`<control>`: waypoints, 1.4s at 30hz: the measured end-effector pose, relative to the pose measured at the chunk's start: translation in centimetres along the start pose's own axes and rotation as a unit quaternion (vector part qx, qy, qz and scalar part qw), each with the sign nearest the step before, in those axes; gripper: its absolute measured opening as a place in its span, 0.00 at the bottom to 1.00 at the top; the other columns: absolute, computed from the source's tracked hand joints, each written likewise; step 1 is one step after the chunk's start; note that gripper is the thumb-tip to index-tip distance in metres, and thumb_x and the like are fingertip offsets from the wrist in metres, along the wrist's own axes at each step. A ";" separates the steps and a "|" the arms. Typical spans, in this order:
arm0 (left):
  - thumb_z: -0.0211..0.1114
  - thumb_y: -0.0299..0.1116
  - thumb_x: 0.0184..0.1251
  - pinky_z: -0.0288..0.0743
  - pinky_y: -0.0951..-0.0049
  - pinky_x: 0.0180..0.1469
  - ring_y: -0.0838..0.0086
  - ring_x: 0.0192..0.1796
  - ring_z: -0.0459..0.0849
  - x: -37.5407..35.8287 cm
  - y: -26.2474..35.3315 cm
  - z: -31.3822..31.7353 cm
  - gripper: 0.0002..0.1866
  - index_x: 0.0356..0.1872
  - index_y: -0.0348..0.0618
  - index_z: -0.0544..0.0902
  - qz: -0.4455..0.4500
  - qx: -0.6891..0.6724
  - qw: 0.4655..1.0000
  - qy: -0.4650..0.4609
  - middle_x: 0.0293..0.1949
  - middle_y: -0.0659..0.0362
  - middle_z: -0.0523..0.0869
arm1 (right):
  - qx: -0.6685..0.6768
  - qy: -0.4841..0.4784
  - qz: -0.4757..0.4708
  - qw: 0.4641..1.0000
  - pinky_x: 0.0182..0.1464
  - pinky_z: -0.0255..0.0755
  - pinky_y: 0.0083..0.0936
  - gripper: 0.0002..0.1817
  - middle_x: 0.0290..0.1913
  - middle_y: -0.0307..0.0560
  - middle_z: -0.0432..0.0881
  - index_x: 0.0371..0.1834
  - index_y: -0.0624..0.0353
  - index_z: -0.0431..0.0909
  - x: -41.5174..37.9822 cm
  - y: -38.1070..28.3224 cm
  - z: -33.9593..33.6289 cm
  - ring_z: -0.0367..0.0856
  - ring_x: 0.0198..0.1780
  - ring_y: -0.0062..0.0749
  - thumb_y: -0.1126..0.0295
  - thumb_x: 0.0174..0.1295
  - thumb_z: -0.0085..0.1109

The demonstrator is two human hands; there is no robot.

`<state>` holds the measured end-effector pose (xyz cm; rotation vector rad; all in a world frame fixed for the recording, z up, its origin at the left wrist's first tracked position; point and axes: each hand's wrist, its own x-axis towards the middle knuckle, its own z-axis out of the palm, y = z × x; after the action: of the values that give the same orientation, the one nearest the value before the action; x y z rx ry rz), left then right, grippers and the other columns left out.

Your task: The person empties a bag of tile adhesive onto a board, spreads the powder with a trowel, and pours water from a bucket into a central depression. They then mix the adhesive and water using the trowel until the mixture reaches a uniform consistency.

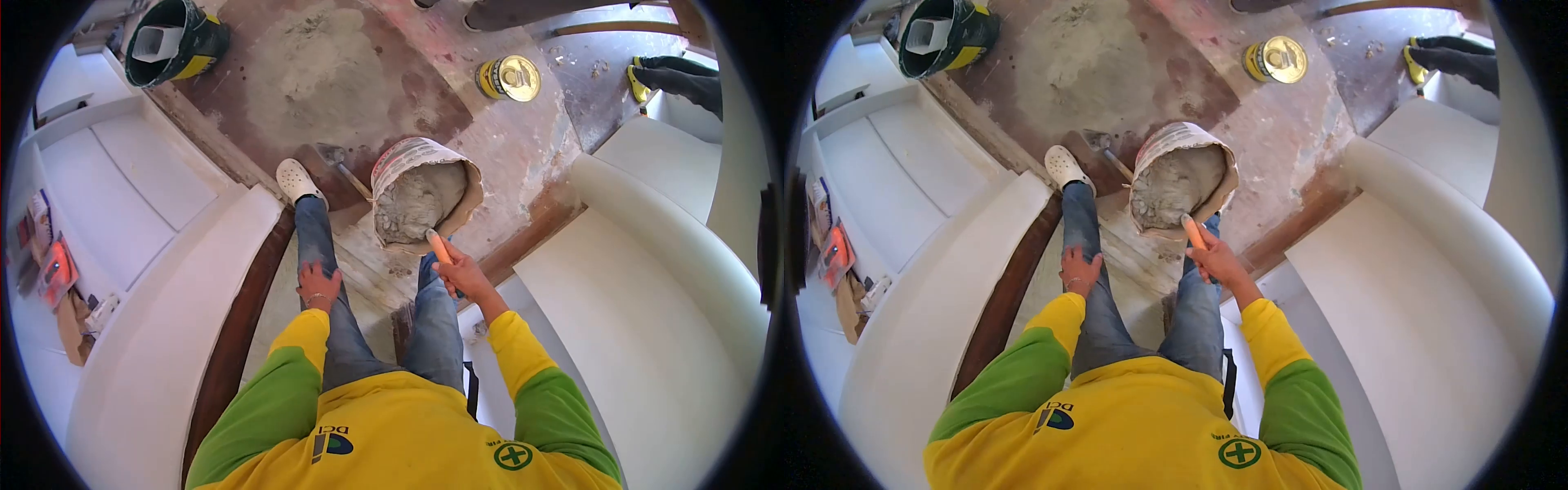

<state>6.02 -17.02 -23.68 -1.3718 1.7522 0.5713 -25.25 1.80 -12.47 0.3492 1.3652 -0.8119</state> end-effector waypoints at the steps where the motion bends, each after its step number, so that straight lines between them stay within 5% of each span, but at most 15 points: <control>1: 0.64 0.63 0.63 0.60 0.31 0.71 0.54 0.80 0.58 0.2 0.3 -0.1 0.41 0.74 0.55 0.69 -0.001 -0.005 1.000 -0.004 0.79 0.53 0.62 | -0.028 0.002 -0.005 1.000 0.16 0.64 0.22 0.43 0.24 0.33 0.70 0.84 0.41 0.51 -0.2 -0.1 -0.1 0.67 0.15 0.19 0.71 0.69 0.63; 9: 0.61 0.63 0.64 0.61 0.33 0.71 0.59 0.78 0.63 1.2 2.0 -0.3 0.38 0.72 0.55 0.72 -0.149 -0.032 0.988 -0.001 0.77 0.56 0.65 | -0.059 0.015 0.029 0.998 0.17 0.64 0.22 0.42 0.22 0.34 0.72 0.84 0.48 0.52 -3.2 -2.3 -0.8 0.68 0.14 0.19 0.72 0.68 0.62; 21: 0.62 0.63 0.64 0.73 0.46 0.66 0.57 0.75 0.67 2.9 0.1 0.3 0.35 0.68 0.56 0.76 -0.130 -0.087 0.988 0.003 0.75 0.55 0.70 | -0.113 0.044 0.090 0.989 0.19 0.65 0.20 0.42 0.23 0.34 0.72 0.84 0.46 0.54 -9.1 -7.8 0.6 0.67 0.15 0.18 0.75 0.66 0.62; 31: 0.62 0.60 0.65 0.72 0.47 0.68 0.56 0.74 0.69 4.0 -1.0 -1.0 0.35 0.70 0.56 0.75 -0.143 -0.124 0.982 -0.026 0.75 0.55 0.69 | -0.136 0.065 0.106 0.983 0.20 0.66 0.20 0.42 0.22 0.33 0.70 0.83 0.48 0.55 -12.9 -15.7 4.6 0.66 0.16 0.18 0.79 0.66 0.59; 36: 0.60 0.60 0.66 0.73 0.46 0.67 0.55 0.75 0.69 4.2 -1.6 -2.2 0.34 0.70 0.55 0.75 -0.140 -0.122 0.980 -0.072 0.77 0.55 0.67 | -0.191 0.055 0.054 0.979 0.19 0.66 0.21 0.42 0.22 0.34 0.70 0.84 0.49 0.53 -6.6 -19.6 8.4 0.67 0.15 0.19 0.78 0.67 0.58; 42: 0.60 0.58 0.65 0.73 0.46 0.66 0.54 0.75 0.69 4.6 -3.4 -1.6 0.34 0.69 0.55 0.76 -0.130 -0.154 0.978 -0.058 0.76 0.55 0.68 | -0.175 0.009 -0.063 0.983 0.16 0.65 0.23 0.36 0.22 0.37 0.72 0.81 0.51 0.59 11.6 -22.4 12.9 0.69 0.15 0.21 0.72 0.69 0.58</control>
<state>8.34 -21.90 -26.11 -1.7118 1.4023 0.7824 -31.43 -25.67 -15.72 -0.0047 1.5261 -0.6569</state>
